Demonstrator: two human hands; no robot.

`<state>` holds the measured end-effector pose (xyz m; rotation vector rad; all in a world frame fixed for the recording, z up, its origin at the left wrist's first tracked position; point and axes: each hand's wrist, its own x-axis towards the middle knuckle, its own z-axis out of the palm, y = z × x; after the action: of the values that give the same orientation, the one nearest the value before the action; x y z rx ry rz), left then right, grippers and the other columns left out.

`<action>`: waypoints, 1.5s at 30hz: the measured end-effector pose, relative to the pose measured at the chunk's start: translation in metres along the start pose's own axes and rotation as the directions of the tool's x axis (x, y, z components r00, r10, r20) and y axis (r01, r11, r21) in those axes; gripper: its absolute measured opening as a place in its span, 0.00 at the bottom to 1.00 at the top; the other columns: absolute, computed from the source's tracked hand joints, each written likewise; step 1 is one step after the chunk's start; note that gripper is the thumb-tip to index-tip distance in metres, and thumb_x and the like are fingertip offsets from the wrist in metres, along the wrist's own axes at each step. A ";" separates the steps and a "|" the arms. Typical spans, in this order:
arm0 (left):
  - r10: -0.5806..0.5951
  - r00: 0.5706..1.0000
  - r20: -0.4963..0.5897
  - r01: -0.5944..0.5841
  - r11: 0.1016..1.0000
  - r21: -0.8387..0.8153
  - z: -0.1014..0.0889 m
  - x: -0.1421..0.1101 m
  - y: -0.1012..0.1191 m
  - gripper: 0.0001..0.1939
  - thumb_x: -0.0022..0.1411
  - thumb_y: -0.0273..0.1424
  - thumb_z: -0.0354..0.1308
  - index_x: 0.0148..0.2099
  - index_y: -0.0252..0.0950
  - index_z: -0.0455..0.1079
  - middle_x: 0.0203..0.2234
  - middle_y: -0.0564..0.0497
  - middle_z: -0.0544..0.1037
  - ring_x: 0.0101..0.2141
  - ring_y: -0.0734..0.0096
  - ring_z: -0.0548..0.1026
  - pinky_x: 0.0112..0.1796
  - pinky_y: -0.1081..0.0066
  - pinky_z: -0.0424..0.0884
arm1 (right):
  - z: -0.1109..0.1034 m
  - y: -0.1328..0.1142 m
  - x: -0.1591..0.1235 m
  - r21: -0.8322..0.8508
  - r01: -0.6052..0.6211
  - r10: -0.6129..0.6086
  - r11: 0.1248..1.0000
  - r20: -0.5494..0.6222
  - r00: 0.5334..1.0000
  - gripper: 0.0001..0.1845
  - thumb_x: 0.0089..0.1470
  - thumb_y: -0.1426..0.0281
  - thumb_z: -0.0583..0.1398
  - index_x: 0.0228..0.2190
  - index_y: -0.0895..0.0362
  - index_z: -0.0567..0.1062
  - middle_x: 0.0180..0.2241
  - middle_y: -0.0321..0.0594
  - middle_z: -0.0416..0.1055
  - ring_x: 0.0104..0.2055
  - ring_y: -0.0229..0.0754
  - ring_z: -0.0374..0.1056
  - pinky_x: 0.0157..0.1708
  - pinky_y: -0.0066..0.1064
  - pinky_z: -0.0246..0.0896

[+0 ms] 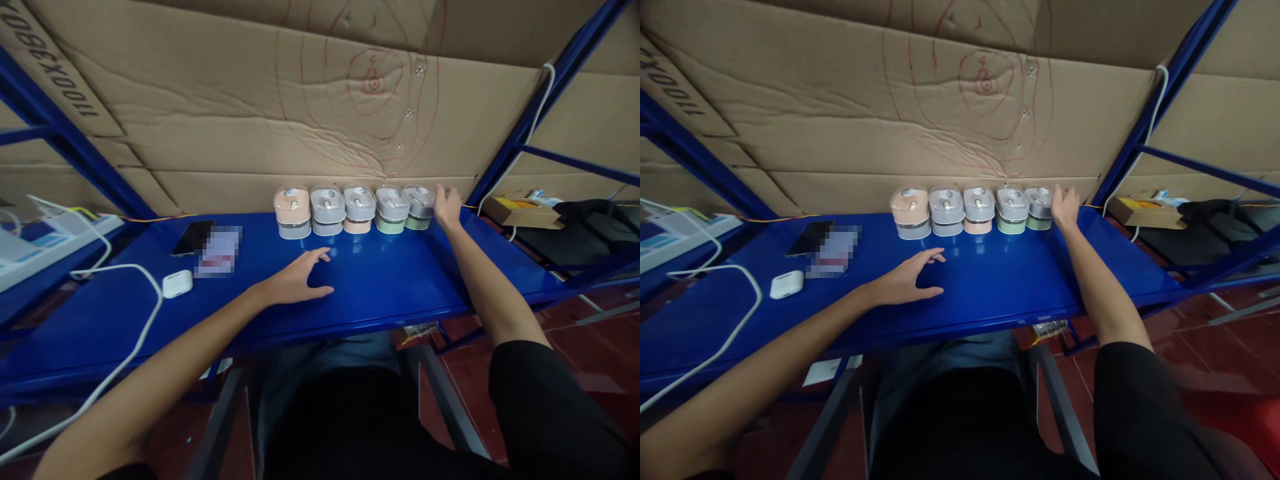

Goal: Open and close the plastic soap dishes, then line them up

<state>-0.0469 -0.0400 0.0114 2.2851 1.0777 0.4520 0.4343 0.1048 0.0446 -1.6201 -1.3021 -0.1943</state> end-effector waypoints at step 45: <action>0.038 0.973 -0.229 -0.062 0.993 -0.097 0.015 0.006 -0.009 0.65 0.44 0.50 0.86 0.77 0.40 0.60 0.72 0.32 0.71 0.72 0.30 0.70 0.73 0.35 0.66 | -0.025 -0.145 -0.173 0.567 0.520 -0.736 0.639 0.648 0.198 0.63 0.56 0.40 0.75 0.79 0.52 0.59 0.75 0.61 0.65 0.75 0.72 0.66 0.70 0.64 0.70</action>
<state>-0.0409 -0.0361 -0.0056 2.2121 1.0789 0.7873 0.2586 -0.0378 0.0294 -0.7835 -2.6746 0.3311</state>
